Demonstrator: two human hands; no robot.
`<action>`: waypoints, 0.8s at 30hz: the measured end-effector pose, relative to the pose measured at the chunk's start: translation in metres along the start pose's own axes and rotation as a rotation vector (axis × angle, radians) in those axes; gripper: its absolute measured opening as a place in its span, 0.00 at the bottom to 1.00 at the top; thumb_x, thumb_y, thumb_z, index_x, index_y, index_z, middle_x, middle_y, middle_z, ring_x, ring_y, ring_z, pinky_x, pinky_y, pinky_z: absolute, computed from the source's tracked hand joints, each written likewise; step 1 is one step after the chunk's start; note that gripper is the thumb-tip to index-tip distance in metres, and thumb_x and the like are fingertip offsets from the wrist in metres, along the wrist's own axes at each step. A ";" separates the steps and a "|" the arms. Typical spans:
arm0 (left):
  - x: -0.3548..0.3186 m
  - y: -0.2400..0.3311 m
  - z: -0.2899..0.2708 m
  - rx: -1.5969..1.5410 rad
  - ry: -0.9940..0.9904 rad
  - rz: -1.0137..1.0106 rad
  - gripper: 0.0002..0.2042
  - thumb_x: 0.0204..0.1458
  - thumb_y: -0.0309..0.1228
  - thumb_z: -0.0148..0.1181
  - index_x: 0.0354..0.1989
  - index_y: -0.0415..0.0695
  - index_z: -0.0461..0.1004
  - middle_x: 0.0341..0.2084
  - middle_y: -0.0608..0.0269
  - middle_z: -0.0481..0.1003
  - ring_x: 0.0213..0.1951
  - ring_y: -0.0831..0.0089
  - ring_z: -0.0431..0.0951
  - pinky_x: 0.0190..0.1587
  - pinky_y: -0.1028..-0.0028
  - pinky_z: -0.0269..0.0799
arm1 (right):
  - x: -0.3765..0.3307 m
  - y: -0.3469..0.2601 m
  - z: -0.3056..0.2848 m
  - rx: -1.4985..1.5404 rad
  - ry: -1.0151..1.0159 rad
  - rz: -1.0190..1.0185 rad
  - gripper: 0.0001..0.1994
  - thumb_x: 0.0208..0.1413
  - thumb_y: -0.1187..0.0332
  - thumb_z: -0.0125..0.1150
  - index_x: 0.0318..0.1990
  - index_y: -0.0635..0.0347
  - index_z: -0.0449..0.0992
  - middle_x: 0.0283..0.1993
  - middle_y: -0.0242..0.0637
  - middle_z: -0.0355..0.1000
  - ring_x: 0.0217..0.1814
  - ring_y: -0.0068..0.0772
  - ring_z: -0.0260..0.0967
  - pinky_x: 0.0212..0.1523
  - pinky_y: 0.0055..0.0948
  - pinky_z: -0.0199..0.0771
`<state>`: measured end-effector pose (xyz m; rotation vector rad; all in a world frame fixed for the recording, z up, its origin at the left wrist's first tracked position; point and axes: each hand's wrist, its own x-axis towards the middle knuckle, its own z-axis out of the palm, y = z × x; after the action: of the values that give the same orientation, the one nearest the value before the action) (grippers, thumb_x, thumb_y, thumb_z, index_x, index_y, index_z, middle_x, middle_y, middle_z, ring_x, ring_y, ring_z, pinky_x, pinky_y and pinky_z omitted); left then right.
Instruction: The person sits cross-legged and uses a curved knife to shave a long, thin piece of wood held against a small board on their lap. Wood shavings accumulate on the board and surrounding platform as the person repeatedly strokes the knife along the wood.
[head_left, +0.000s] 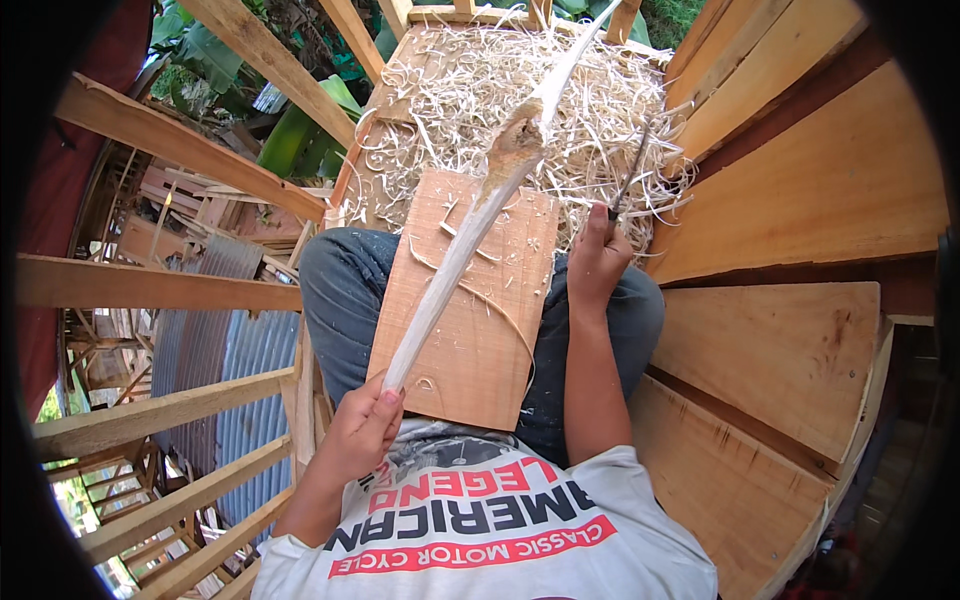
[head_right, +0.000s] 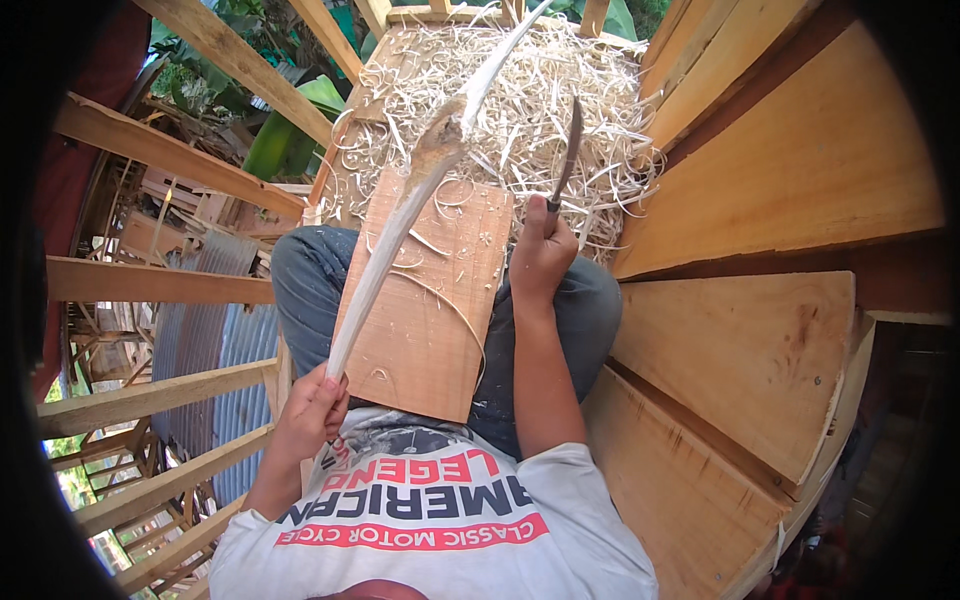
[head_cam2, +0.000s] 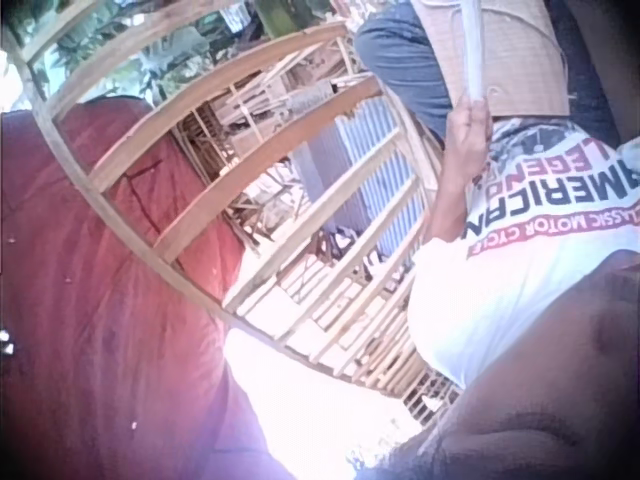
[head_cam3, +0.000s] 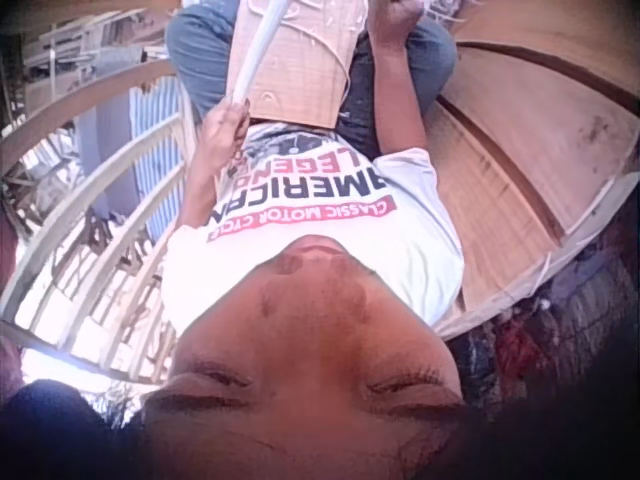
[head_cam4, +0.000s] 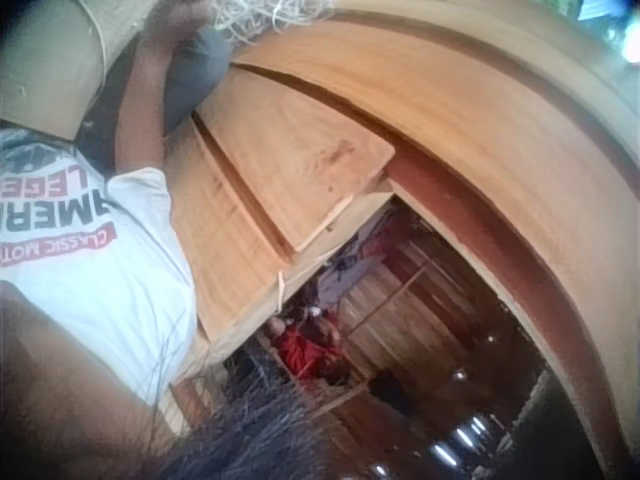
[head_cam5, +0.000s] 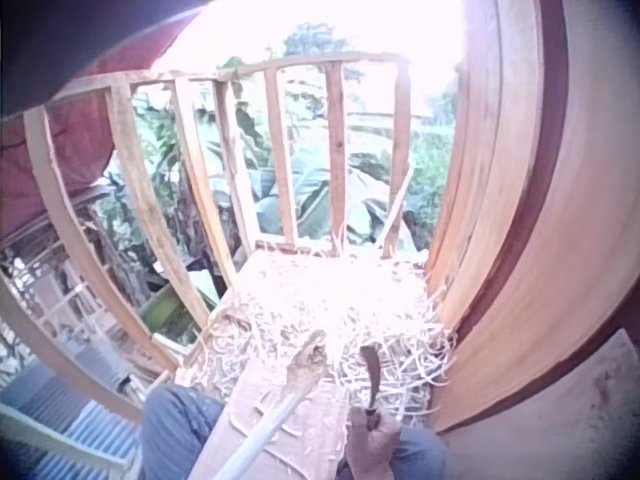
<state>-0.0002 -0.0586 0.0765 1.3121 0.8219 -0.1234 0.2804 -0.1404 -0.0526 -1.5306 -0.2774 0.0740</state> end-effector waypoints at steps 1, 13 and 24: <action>0.001 0.000 -0.002 -0.005 -0.018 0.003 0.13 0.64 0.40 0.42 0.32 0.43 0.63 0.14 0.76 0.56 0.15 0.87 0.54 0.17 0.83 0.50 | -0.003 -0.009 0.002 -0.012 0.027 -0.077 0.20 0.54 0.60 0.63 0.16 0.61 0.67 0.11 0.24 0.57 0.13 0.17 0.48 0.16 0.25 0.51; 0.027 -0.004 -0.010 0.175 0.077 0.124 0.12 0.62 0.35 0.46 0.30 0.40 0.66 0.14 0.73 0.61 0.17 0.86 0.58 0.20 0.80 0.54 | -0.014 0.011 -0.019 0.235 -0.281 0.171 0.27 0.62 0.44 0.43 0.22 0.60 0.65 0.13 0.27 0.58 0.09 0.16 0.53 0.09 0.16 0.49; 0.039 0.020 -0.013 0.589 0.085 0.282 0.09 0.60 0.31 0.47 0.33 0.37 0.61 0.14 0.41 0.65 0.21 0.40 0.71 0.20 0.62 0.62 | -0.019 0.010 -0.013 -0.520 -0.253 -0.208 0.31 0.48 0.40 0.60 0.14 0.59 0.59 0.10 0.37 0.53 0.11 0.39 0.56 0.16 0.34 0.56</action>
<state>0.0323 -0.0270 0.0689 1.9872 0.6851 -0.0885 0.2663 -0.1570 -0.0649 -1.9998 -0.6978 0.0309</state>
